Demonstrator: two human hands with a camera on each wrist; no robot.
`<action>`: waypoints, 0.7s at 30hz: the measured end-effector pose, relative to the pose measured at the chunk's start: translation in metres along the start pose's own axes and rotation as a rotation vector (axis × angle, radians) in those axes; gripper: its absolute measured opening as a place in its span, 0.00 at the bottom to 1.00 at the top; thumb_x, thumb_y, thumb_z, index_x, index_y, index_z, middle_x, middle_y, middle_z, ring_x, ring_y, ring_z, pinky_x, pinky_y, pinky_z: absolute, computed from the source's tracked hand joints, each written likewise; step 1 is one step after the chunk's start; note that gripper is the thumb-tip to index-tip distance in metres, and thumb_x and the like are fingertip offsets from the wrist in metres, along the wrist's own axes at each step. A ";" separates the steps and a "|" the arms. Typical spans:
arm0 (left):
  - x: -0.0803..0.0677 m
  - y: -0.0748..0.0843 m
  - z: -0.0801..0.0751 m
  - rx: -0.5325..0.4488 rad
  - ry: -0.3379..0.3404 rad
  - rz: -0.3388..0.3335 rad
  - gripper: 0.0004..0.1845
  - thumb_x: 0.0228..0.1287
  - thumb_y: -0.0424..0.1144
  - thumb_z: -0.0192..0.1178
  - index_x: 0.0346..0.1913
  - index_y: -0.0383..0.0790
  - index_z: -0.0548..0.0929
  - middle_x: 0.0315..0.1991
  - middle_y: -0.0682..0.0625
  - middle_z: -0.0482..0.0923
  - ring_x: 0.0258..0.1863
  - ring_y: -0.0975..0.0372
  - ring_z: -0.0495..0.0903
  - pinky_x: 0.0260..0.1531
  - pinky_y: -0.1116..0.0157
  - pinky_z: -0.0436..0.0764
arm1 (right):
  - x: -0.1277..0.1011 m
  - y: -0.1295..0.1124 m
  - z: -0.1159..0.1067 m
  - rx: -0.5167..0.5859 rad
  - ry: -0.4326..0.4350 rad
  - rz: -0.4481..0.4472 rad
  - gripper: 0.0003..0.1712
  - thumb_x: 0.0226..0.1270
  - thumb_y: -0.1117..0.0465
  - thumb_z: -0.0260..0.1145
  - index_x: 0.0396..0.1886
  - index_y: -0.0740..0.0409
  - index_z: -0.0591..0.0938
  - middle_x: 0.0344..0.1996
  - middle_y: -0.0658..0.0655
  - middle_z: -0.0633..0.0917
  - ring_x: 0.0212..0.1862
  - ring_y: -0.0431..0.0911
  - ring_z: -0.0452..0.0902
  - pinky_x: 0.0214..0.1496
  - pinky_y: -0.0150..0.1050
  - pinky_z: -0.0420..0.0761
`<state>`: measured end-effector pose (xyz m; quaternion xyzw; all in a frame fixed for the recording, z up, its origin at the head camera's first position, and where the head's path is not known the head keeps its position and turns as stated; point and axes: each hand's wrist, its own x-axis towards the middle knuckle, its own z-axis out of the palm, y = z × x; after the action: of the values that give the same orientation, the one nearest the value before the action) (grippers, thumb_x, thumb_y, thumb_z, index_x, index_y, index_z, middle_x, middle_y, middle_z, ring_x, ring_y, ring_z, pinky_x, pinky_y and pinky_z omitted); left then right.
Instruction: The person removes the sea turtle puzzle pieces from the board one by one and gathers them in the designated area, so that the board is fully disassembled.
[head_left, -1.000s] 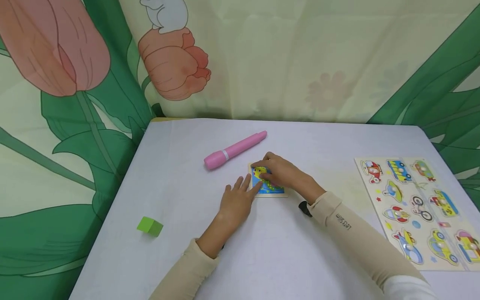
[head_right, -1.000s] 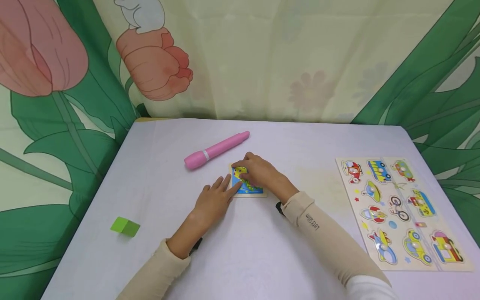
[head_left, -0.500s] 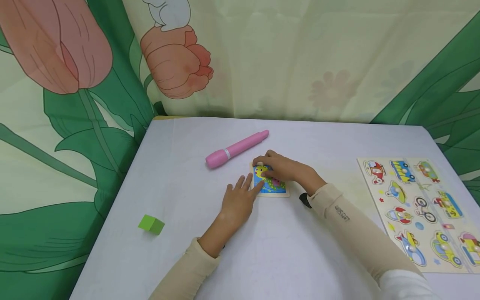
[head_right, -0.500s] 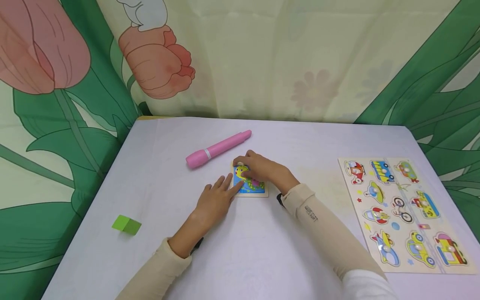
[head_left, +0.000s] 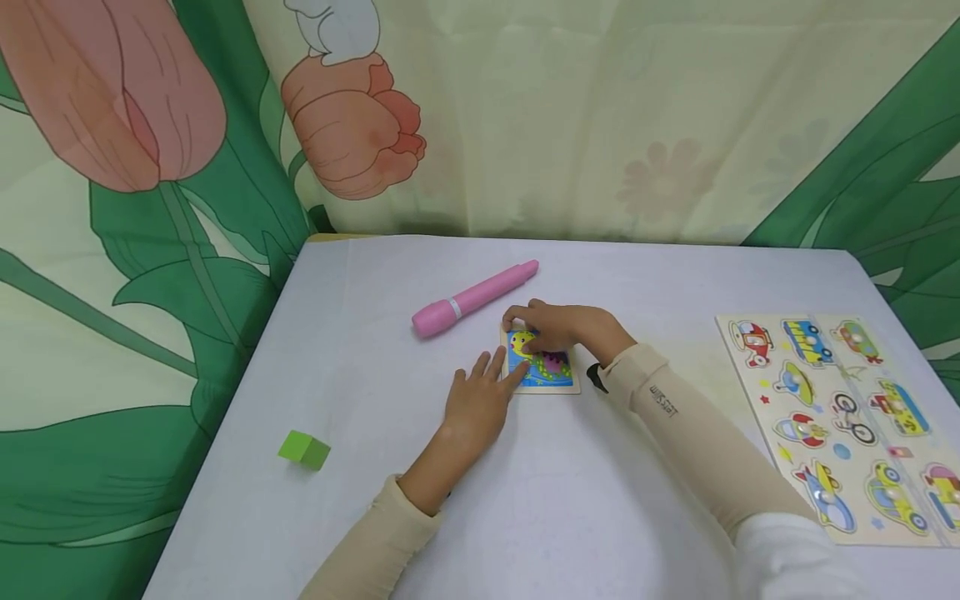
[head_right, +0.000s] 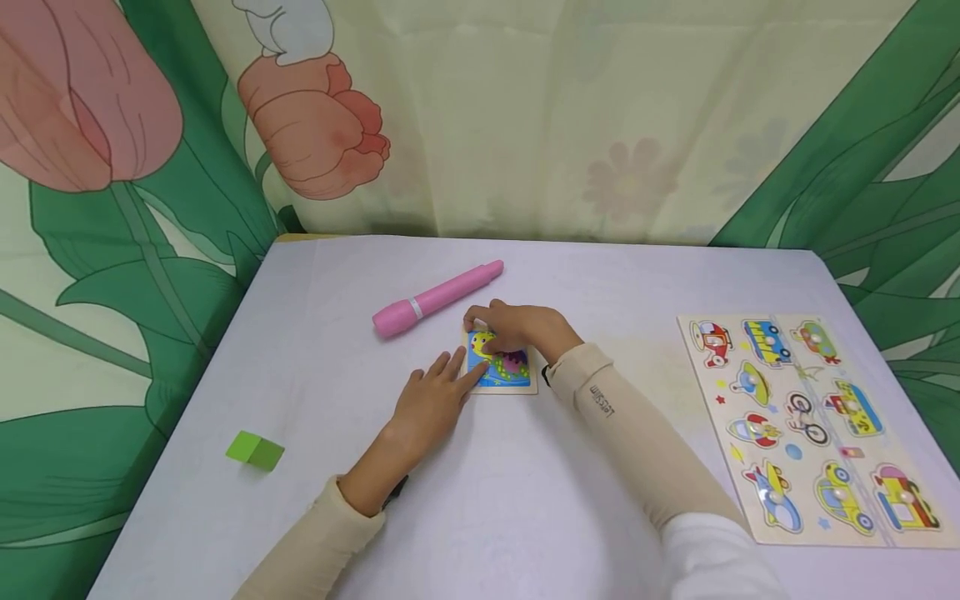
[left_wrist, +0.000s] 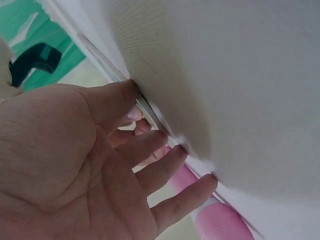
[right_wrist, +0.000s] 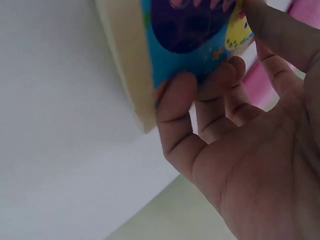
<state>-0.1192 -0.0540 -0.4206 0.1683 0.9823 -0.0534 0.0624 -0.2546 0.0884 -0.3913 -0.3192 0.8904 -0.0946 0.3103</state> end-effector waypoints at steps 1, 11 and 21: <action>0.000 0.000 0.000 -0.003 -0.001 -0.002 0.29 0.67 0.42 0.51 0.69 0.62 0.58 0.69 0.48 0.54 0.66 0.54 0.57 0.53 0.51 0.70 | 0.001 -0.001 -0.002 -0.015 -0.011 0.003 0.21 0.64 0.55 0.61 0.55 0.40 0.67 0.48 0.57 0.67 0.42 0.50 0.71 0.46 0.48 0.71; -0.002 0.001 -0.002 -0.003 0.039 0.001 0.27 0.68 0.43 0.51 0.68 0.61 0.61 0.68 0.48 0.57 0.65 0.54 0.60 0.50 0.52 0.72 | 0.003 -0.001 -0.004 -0.014 -0.019 -0.009 0.21 0.63 0.57 0.62 0.53 0.41 0.65 0.47 0.57 0.66 0.43 0.49 0.70 0.45 0.45 0.71; -0.001 0.000 0.001 0.010 0.055 0.002 0.26 0.67 0.44 0.51 0.68 0.61 0.62 0.68 0.47 0.58 0.64 0.54 0.61 0.49 0.53 0.72 | 0.005 0.012 0.009 0.141 0.119 -0.143 0.26 0.61 0.62 0.64 0.57 0.49 0.65 0.45 0.53 0.69 0.47 0.46 0.66 0.51 0.40 0.69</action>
<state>-0.1179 -0.0545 -0.4219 0.1711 0.9832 -0.0537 0.0347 -0.2581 0.0945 -0.4051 -0.3532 0.8733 -0.1980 0.2709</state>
